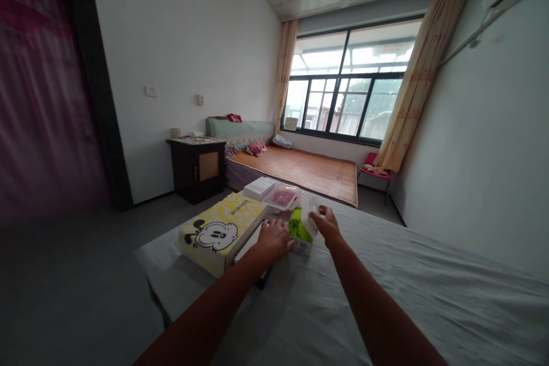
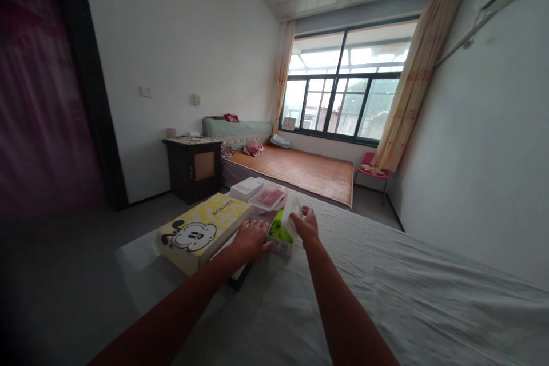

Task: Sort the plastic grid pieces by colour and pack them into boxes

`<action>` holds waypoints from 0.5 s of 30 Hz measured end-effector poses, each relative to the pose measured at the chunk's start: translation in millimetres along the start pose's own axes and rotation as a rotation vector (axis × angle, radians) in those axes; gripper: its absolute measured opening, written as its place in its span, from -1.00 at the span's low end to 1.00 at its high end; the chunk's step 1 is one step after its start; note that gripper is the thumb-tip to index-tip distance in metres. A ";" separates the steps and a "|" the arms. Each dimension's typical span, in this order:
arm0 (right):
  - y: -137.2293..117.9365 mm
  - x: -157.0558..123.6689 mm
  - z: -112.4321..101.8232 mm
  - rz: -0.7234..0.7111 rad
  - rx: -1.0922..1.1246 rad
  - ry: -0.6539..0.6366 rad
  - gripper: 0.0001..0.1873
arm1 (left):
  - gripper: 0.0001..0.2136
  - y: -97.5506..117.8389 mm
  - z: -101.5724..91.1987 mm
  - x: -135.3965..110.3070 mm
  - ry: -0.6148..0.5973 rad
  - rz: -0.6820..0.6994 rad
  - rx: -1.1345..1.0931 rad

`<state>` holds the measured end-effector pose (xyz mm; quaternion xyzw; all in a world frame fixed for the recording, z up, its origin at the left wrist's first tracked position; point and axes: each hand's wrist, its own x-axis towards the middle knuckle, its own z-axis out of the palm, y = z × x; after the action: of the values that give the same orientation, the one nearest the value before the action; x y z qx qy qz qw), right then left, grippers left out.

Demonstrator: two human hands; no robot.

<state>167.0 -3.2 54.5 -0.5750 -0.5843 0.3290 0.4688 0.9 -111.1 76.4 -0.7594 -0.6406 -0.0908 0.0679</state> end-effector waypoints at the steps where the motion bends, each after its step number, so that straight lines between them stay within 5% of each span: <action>1: 3.6 -1.3 -10.8 0.007 0.058 0.011 -0.30 | -0.47 2.5 0.6 4.2 -0.019 -0.027 -0.002; 8: 60.1 -37.9 -84.4 0.156 0.344 0.039 -0.25 | -0.06 35.8 12.6 34.4 -0.176 -0.191 0.060; 15: 108.6 -59.6 -110.9 0.213 0.569 -0.014 -0.29 | -0.04 59.7 33.0 46.6 -0.155 -0.294 0.087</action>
<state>303.2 -65.5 -17.7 -0.4765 -0.4083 0.5308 0.5697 69.0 -69.2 55.6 -0.6585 -0.7516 -0.0133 0.0370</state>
